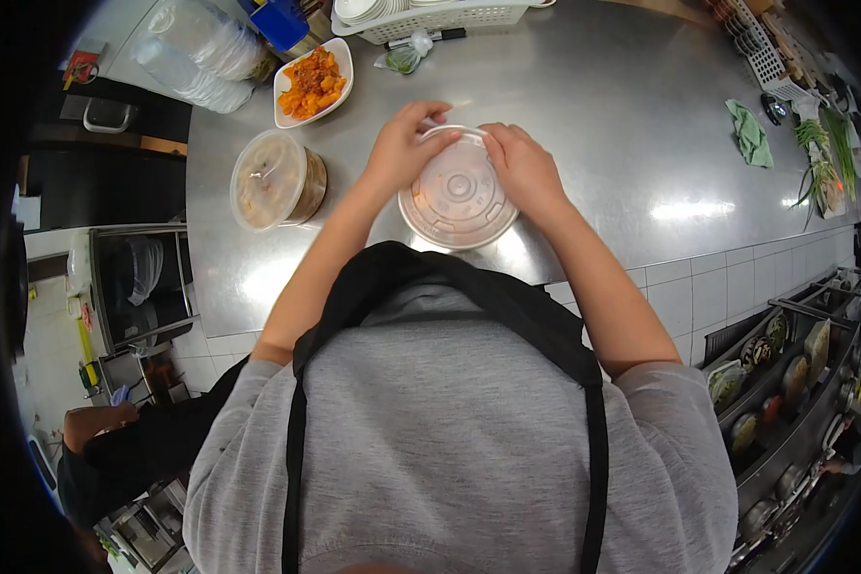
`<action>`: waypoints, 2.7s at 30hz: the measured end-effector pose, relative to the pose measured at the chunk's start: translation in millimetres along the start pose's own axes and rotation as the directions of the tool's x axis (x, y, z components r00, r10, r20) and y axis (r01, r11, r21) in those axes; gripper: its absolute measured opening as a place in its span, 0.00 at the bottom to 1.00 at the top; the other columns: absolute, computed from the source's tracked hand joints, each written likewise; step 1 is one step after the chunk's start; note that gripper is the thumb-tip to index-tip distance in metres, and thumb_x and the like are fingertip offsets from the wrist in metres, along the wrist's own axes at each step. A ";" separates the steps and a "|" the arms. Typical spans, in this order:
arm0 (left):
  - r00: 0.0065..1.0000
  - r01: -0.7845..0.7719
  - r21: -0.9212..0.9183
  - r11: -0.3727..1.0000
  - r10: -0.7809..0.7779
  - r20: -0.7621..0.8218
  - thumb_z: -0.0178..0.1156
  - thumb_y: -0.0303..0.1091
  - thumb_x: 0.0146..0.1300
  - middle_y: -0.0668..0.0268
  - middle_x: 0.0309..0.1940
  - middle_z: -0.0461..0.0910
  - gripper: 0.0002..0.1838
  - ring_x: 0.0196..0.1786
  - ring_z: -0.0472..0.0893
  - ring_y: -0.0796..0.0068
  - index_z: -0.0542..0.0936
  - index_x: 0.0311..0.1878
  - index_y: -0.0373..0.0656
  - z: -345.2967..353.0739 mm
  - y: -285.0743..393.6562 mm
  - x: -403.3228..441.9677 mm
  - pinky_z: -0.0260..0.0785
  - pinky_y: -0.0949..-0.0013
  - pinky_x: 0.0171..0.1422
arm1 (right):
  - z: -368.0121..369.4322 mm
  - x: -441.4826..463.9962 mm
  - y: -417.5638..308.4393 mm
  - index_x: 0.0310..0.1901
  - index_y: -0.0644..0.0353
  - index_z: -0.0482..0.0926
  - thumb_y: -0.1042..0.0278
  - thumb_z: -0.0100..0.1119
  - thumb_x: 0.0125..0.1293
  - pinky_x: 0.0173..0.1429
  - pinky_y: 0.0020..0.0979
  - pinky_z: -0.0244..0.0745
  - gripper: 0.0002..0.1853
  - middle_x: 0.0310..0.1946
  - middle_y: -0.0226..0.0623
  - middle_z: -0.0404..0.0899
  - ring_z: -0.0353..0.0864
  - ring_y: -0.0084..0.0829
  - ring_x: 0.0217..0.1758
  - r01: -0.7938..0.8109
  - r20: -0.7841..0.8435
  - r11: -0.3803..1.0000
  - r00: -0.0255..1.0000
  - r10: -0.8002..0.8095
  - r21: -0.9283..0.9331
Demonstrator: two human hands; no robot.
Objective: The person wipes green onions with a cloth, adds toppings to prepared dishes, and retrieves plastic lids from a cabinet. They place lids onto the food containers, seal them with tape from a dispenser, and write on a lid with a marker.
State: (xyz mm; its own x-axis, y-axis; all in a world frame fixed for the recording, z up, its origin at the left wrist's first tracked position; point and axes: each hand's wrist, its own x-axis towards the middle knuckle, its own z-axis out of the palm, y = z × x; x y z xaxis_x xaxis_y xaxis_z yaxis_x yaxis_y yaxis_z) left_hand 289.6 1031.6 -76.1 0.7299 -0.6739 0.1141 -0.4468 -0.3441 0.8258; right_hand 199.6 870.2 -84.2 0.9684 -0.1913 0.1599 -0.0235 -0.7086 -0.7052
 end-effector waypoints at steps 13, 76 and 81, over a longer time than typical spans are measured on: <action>0.992 0.079 -0.199 0.977 -0.059 0.107 0.45 0.35 0.66 0.65 0.38 0.71 0.14 0.43 0.71 0.76 0.74 0.48 0.39 -4.3 -1.8 -36.8 0.62 0.75 0.50 | 1.8 -16.9 -21.6 0.42 0.60 0.75 0.65 0.42 0.65 0.45 0.34 0.69 0.12 0.37 0.43 0.76 0.75 0.41 0.40 -0.014 0.068 0.985 0.998 0.002 0.174; 0.920 0.223 -0.400 0.889 -0.057 0.387 0.44 0.28 0.51 0.65 0.38 0.67 0.15 0.44 0.69 0.73 0.76 0.41 0.39 -3.6 -6.3 -33.1 0.62 0.73 0.51 | -0.9 -28.0 -27.8 0.35 0.62 0.77 0.74 0.58 0.55 0.32 0.25 0.71 0.06 0.28 0.36 0.75 0.75 0.29 0.28 0.192 -0.178 0.961 0.971 -0.157 0.198; 0.893 0.343 -0.453 0.823 -0.136 0.429 0.44 0.30 0.51 0.66 0.40 0.69 0.15 0.45 0.69 0.77 0.74 0.41 0.38 -3.1 -3.4 -34.7 0.61 0.74 0.52 | 6.0 -28.0 -24.7 0.34 0.62 0.77 0.70 0.60 0.54 0.31 0.26 0.70 0.07 0.27 0.36 0.75 0.75 0.28 0.28 0.021 -0.135 0.879 0.990 0.050 0.476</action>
State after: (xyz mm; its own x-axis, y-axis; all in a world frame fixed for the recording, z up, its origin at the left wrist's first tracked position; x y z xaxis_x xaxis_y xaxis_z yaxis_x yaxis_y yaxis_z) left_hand 267.4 1058.2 -81.2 0.4910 -0.8353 -0.2475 0.1172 -0.2182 0.9688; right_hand 174.6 897.2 -75.4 0.9237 -0.3162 0.2162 0.1174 -0.3036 -0.9455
